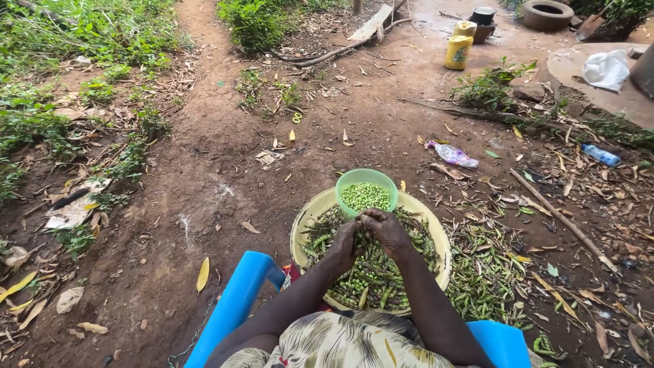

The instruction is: The person is removing green peas from their pods and placing them into a small green bowl.

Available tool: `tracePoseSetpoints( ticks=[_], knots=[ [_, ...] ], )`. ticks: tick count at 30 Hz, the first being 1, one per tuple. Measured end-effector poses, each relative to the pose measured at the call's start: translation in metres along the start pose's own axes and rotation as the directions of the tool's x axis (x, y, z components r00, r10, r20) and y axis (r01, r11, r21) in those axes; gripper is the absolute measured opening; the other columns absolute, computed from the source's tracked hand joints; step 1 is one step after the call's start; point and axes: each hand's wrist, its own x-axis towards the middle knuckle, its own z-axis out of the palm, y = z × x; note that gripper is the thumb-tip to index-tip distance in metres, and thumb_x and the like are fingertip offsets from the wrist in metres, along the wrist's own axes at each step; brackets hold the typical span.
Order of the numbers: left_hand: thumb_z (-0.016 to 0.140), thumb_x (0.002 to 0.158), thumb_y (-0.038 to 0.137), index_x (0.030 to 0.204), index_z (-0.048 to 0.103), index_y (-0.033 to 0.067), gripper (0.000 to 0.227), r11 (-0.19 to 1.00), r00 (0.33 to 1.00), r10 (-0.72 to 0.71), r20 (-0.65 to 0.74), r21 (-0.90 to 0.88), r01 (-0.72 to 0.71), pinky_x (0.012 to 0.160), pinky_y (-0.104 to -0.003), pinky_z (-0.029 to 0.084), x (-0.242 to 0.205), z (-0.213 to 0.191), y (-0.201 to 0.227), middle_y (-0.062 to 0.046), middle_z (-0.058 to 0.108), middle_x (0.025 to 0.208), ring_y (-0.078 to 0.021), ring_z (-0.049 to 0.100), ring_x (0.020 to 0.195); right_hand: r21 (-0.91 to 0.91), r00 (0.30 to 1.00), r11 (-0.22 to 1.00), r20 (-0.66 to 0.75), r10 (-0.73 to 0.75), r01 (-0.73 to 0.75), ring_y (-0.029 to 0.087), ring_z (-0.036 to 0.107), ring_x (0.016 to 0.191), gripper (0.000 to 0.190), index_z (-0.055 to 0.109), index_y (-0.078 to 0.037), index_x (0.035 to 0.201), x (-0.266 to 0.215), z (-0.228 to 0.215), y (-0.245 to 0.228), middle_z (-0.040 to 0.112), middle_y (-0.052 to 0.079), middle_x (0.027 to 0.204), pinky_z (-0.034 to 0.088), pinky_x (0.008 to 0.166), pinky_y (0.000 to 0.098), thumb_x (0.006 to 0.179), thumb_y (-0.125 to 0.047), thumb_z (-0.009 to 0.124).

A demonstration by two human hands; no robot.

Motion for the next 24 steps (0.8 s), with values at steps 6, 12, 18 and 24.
tracePoseSetpoints(
  ticks=[6,12,18,24],
  knots=[
    [0.043,0.109,0.035,0.102,0.049,0.0127,0.025,0.988,0.997,-0.080,-0.019,-0.136,0.077,0.043,-0.022,0.032,0.030,-0.024,-0.029,-0.001,0.059,0.077,-0.0097,0.048,0.058,-0.061,0.994,0.994,-0.065,-0.090,0.086,0.012,0.054,0.065,0.013,0.070,-0.003,0.106,-0.020,0.029,-0.027,0.063,0.001,0.084,0.047,0.055,0.0270,0.100,-0.013,0.064],
    [0.055,0.106,0.017,0.111,0.060,0.0119,0.009,0.995,0.993,0.080,0.089,-0.073,-0.073,0.042,-0.019,0.034,0.016,-0.011,-0.016,0.003,0.060,0.075,-0.0043,0.048,0.056,-0.151,0.998,0.987,-0.009,-0.065,0.063,0.012,0.057,0.068,0.016,0.070,-0.007,0.112,-0.028,0.032,-0.044,0.066,0.002,0.086,0.052,0.060,0.0260,0.099,-0.011,0.064],
    [0.057,0.103,0.012,0.116,0.063,0.0107,0.015,0.994,0.985,0.099,0.143,0.023,-0.103,0.046,-0.019,0.038,0.016,-0.011,-0.011,0.001,0.065,0.079,-0.0045,0.049,0.058,-0.278,0.992,0.959,-0.095,-0.087,0.057,0.012,0.059,0.081,0.023,0.073,-0.005,0.118,-0.034,0.029,-0.052,0.070,0.002,0.098,0.053,0.069,0.0312,0.106,-0.018,0.057],
    [0.060,0.104,0.028,0.106,0.060,0.0094,0.019,0.964,0.987,0.056,0.148,0.248,-0.092,0.049,-0.022,0.037,0.019,-0.026,-0.013,0.002,0.060,0.078,-0.0062,0.047,0.060,-0.256,0.984,0.955,-0.051,-0.170,0.152,0.015,0.065,0.084,0.027,0.068,-0.014,0.123,-0.033,0.015,-0.066,0.068,0.006,0.091,0.060,0.079,0.0334,0.105,-0.025,0.051]
  ],
)
